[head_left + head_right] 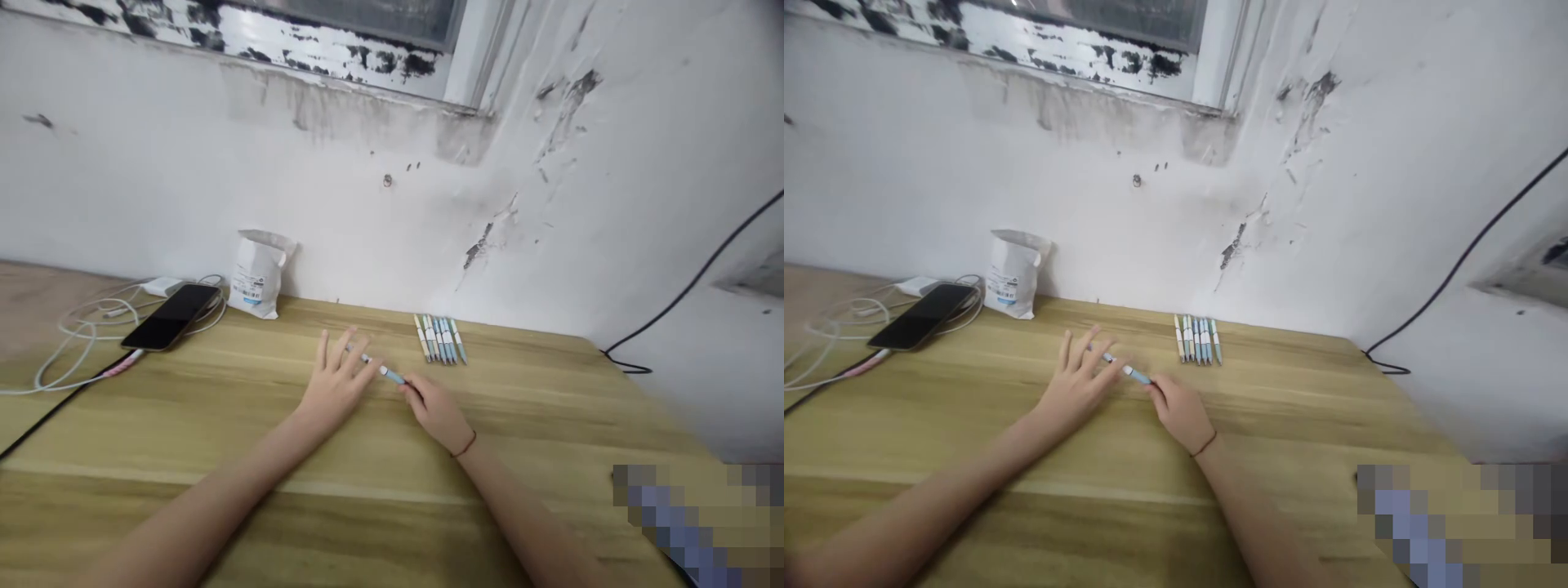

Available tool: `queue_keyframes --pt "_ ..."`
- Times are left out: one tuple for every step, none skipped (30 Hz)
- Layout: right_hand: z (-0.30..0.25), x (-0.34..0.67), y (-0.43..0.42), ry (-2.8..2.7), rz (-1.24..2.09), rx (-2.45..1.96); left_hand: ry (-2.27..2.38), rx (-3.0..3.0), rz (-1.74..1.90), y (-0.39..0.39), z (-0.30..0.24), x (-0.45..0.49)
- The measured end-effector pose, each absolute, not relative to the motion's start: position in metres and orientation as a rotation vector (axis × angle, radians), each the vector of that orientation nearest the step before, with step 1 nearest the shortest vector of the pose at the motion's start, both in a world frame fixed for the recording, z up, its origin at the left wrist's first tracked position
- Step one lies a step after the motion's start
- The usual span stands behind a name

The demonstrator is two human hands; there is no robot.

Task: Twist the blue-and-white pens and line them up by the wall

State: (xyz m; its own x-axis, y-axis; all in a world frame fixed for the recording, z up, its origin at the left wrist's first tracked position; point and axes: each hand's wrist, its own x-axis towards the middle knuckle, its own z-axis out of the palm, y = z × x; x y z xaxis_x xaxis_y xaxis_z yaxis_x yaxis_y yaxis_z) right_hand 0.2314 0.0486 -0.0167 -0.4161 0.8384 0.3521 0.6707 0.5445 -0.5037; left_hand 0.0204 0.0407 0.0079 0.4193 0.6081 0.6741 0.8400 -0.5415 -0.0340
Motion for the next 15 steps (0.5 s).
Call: queue_keyframes --pt "-0.017 0.232 0.049 -2.234 0.373 -1.216 -1.242 -2.338 -0.835 0.04 0.007 0.02" --pt "-0.016 0.233 0.049 -2.254 0.367 -1.22 -1.246 -2.364 -0.804 0.04 0.007 0.019" --pt "-0.016 0.234 0.05 -2.271 0.364 -1.222 -1.255 -2.383 -0.785 0.04 0.007 0.018" --pt "-0.015 0.234 0.05 -2.282 0.358 -1.22 -1.271 -2.39 -0.78 0.04 0.006 0.017" --pt "-0.015 0.235 0.051 -2.291 0.348 -1.214 -1.287 -2.389 -0.786 0.04 0.006 0.016" --pt "-0.014 0.235 0.051 -2.299 0.334 -1.204 -1.293 -2.392 -0.788 0.041 0.006 0.015" --pt "-0.014 0.236 0.052 -2.309 0.316 -1.193 -1.29 -2.396 -0.787 0.04 0.006 0.015" --pt "-0.014 0.237 0.052 -2.32 0.294 -1.189 -1.285 -2.398 -0.783 0.04 0.005 0.016" --pt "-0.015 0.237 0.053 -2.331 0.266 -1.191 -1.284 -2.398 -0.776 0.039 0.005 0.018" --pt "-0.015 0.238 0.053 -2.338 0.231 -1.2 -1.293 -2.398 -0.766 0.038 0.004 0.02" --pt "-0.015 0.239 0.054 -2.344 0.194 -1.212 -1.31 -2.401 -0.753 0.037 0.003 0.023" --pt "-0.015 0.24 0.054 -2.347 0.154 -1.227 -1.337 -2.406 -0.74 0.035 0.002 0.026" --pt "-0.015 0.24 0.054 -2.349 0.115 -1.239 -1.37 -2.418 -0.724 0.033 0.001 0.029" --pt "-0.015 0.241 0.054 -2.348 0.083 -1.249 -1.406 -2.434 -0.701 0.031 0.001 0.031" --pt "-0.015 0.242 0.053 -2.342 0.062 -1.255 -1.436 -2.454 -0.674 0.03 0.0 0.033"
